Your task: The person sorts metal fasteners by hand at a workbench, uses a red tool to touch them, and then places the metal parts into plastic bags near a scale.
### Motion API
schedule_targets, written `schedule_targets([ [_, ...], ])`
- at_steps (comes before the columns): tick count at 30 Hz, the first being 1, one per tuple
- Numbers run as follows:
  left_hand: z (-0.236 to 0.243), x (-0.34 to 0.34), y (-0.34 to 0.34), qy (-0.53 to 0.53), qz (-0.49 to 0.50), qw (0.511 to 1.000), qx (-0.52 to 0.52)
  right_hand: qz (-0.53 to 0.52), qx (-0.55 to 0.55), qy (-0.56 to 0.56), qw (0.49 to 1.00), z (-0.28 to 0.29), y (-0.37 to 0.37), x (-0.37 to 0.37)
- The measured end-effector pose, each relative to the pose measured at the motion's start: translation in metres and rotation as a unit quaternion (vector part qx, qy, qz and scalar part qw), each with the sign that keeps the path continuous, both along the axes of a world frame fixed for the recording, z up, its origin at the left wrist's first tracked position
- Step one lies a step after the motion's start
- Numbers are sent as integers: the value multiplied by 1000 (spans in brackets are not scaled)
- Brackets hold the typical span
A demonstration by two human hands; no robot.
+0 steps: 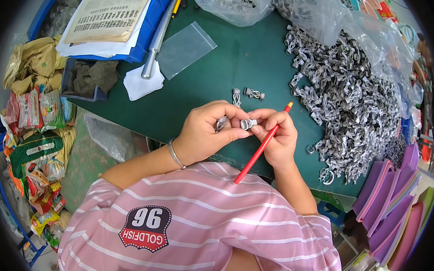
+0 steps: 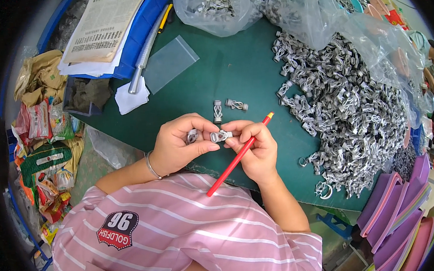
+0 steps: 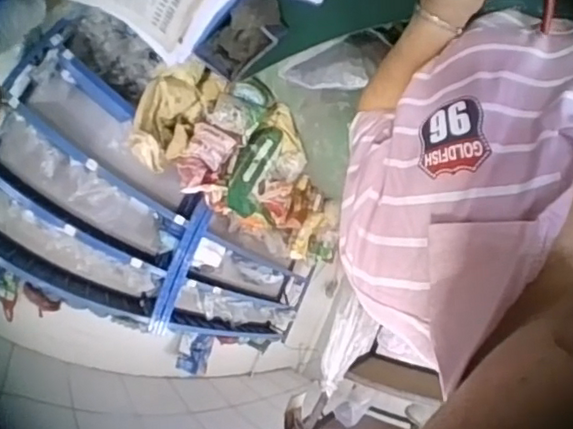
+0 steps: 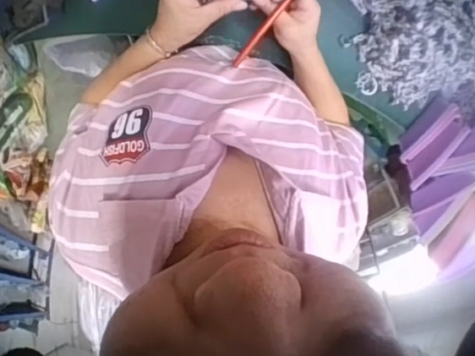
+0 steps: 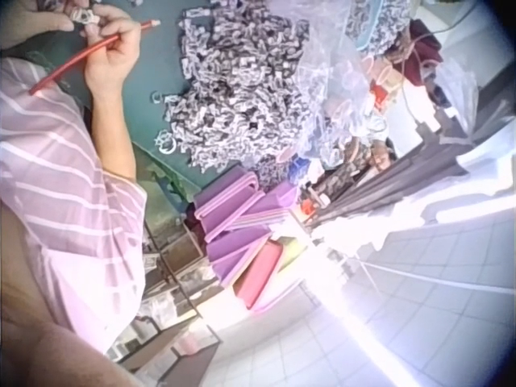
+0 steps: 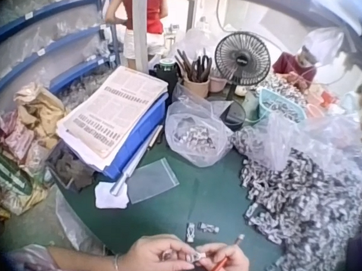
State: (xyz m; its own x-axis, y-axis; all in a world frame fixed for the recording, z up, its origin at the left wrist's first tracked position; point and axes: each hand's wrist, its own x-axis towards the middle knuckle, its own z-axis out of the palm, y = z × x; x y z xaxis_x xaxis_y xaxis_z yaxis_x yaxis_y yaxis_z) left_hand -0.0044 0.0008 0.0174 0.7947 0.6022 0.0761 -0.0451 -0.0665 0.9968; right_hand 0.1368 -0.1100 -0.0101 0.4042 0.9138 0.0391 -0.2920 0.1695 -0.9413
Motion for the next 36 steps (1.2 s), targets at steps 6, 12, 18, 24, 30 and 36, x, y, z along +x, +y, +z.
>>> schedule_targets([
  [6, -7, -3, 5, 17, -19, 922, -385, -77, 88, -177, 977, 13, -1, -7],
  [12, -27, -8, 2, -88, -78, 832, -542, -68, 102, -240, 963, 23, 6, -2],
  [18, -10, -13, 12, -83, 6, 785, -614, -45, -91, -509, 855, 1, 31, 41],
  [24, -21, -15, 13, 10, 20, 877, -481, -59, -89, -417, 902, 4, 29, 31],
  [30, -15, -2, 9, 75, -69, 875, -473, -51, 50, -217, 974, 11, 14, 5],
  [36, -13, -3, 6, 69, 3, 997, 37, -19, -10, -176, 984, 9, 5, 4],
])
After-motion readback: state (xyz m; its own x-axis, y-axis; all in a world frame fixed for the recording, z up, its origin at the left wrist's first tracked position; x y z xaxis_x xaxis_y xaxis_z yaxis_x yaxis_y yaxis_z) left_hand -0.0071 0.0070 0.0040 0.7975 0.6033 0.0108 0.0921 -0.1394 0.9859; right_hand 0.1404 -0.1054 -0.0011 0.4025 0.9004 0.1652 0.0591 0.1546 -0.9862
